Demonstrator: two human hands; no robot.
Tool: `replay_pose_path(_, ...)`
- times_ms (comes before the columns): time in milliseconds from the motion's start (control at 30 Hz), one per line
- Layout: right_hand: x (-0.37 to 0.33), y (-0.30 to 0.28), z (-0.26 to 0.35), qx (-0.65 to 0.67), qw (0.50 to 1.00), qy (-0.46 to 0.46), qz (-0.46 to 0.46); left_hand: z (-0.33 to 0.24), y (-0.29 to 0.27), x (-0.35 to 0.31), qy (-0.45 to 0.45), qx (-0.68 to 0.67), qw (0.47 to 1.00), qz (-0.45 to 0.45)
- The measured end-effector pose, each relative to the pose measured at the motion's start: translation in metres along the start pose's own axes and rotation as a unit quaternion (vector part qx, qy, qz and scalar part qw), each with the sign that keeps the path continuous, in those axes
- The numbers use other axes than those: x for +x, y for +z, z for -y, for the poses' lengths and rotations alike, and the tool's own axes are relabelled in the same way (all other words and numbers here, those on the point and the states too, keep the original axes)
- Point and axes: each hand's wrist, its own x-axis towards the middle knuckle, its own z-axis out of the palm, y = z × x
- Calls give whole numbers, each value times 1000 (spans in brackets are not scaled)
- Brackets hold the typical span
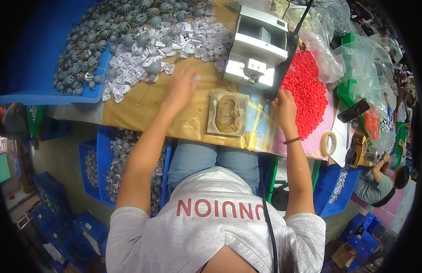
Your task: Manually assembling small electric motor components by placing internal parts into a housing and securing them using a suspended electric screwdriver.
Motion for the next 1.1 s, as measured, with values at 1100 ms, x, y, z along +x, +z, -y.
replay_pose_path(1100, -26, 18, 104, 75, 940, -332, 6, 20, -84, 7, 18, -8, 977, -211)
